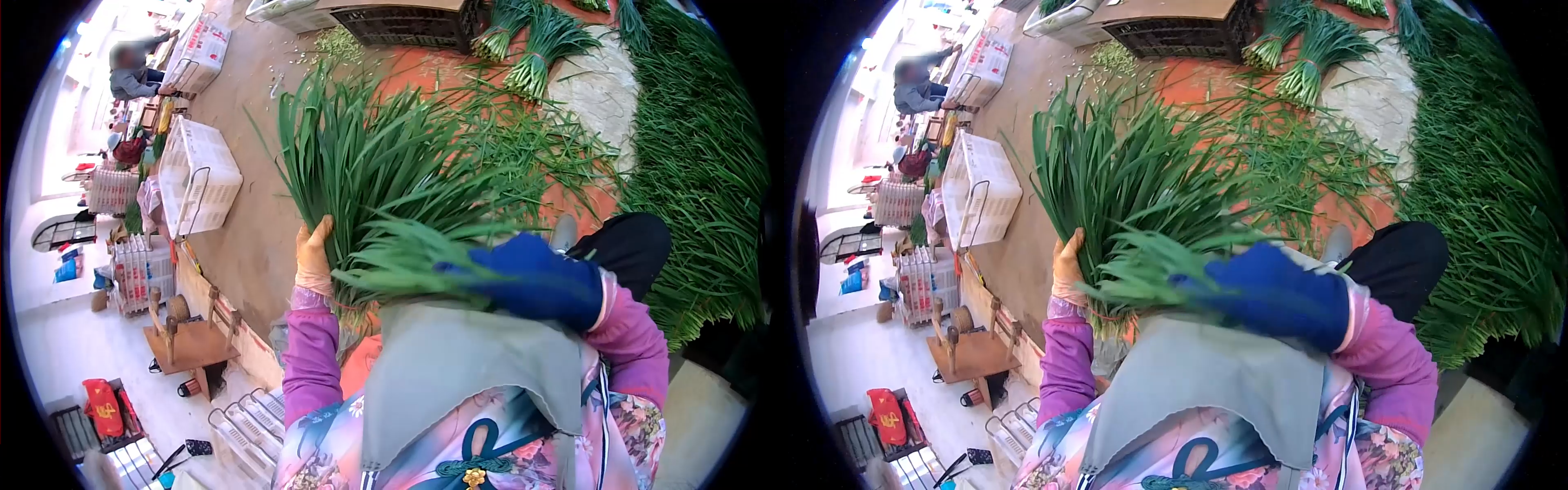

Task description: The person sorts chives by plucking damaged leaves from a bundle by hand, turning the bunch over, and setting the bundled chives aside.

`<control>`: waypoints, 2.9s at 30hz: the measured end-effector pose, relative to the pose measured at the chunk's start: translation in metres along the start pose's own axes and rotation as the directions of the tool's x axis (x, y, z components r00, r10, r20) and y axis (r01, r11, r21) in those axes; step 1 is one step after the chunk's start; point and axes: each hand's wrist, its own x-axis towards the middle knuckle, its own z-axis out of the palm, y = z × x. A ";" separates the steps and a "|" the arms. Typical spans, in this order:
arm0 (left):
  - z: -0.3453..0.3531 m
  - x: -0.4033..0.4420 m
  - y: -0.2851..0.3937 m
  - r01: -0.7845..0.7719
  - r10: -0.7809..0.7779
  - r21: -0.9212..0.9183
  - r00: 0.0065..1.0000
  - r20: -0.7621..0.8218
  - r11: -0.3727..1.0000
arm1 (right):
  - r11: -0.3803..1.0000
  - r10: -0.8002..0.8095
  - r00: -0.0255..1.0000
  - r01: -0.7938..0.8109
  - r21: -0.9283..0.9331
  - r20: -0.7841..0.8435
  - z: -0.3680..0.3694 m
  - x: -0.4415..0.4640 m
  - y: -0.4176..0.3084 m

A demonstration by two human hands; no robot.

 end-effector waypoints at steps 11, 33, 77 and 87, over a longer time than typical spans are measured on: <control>0.037 -0.022 0.010 0.118 -0.118 0.019 0.993 -0.013 0.993 | 0.988 -0.137 0.707 0.050 -0.144 -0.693 -0.067 0.062 0.046; 0.005 -0.036 0.006 -0.221 0.156 0.492 0.973 0.170 0.842 | 0.964 0.229 0.963 -0.245 -0.106 -0.141 0.032 0.044 0.033; 0.022 0.016 0.000 0.185 -0.186 -0.023 0.977 -0.108 0.983 | 0.954 0.056 0.998 -0.056 -0.295 -0.007 0.051 0.070 0.031; 0.021 0.001 0.002 0.149 -0.149 -0.001 0.989 -0.019 0.989 | 0.924 0.033 0.984 -0.096 -0.370 -0.173 0.079 0.059 0.026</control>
